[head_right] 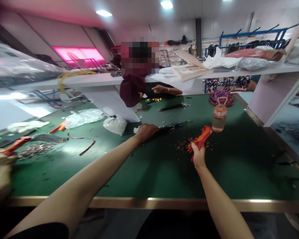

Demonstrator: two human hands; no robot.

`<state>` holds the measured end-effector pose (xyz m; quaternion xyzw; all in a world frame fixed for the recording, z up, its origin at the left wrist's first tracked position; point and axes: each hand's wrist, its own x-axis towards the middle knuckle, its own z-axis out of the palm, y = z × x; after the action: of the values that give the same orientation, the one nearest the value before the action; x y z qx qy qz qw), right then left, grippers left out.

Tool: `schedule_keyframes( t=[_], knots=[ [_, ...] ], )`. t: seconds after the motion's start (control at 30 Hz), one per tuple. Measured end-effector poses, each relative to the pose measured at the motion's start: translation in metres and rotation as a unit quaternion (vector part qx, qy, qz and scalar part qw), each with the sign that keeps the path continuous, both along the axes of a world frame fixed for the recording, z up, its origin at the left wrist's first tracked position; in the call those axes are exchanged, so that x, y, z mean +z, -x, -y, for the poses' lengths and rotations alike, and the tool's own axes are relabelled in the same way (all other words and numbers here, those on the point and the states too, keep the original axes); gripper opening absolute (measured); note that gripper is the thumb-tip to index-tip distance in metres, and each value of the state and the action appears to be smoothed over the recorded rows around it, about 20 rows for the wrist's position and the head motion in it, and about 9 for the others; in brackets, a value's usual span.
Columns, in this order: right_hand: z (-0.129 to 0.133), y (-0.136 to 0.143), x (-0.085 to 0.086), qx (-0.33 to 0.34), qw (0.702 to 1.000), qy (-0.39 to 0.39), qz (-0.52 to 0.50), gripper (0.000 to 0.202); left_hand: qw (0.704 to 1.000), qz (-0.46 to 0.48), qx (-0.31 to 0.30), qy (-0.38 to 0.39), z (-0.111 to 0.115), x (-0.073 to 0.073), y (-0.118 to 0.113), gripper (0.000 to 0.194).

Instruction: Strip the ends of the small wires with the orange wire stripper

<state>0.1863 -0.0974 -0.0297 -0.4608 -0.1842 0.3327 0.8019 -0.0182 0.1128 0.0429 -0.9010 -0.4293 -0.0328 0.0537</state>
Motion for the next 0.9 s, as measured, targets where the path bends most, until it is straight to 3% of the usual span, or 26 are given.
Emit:
schedule_keyframes(
  t=[0.17, 0.27, 0.4, 0.53, 0.67, 0.9],
  knots=[
    [-0.002, -0.002, -0.001, 0.006, 1.000, -0.015, 0.009, 0.032, 0.996, 0.045, -0.009, -0.073, 0.009, 0.018, 0.006, 0.026],
    [-0.002, -0.003, 0.000, 0.016, 0.999, -0.024, 0.013, 0.034, 0.988, 0.100, -0.052, -0.109, 0.016, 0.028, 0.016, 0.025],
    [0.001, -0.001, 0.003, 0.041, 0.998, -0.034, 0.020, 0.034, 0.958, 0.208, -0.135, -0.143, 0.034, 0.033, 0.035, 0.024],
    [0.006, 0.006, 0.006, 0.088, 0.995, -0.040, 0.022, 0.033, 0.930, 0.303, -0.131, -0.162, 0.064, 0.034, 0.051, 0.022],
    [0.011, 0.011, 0.010, 0.147, 0.988, -0.042, 0.013, 0.035, 0.879, 0.443, -0.076, -0.161, 0.093, 0.035, 0.055, 0.019],
    [0.012, 0.010, 0.008, 0.230, 0.972, -0.038, -0.021, 0.030, 0.753, 0.656, -0.018, -0.046, 0.114, 0.024, 0.045, 0.025]
  ],
)
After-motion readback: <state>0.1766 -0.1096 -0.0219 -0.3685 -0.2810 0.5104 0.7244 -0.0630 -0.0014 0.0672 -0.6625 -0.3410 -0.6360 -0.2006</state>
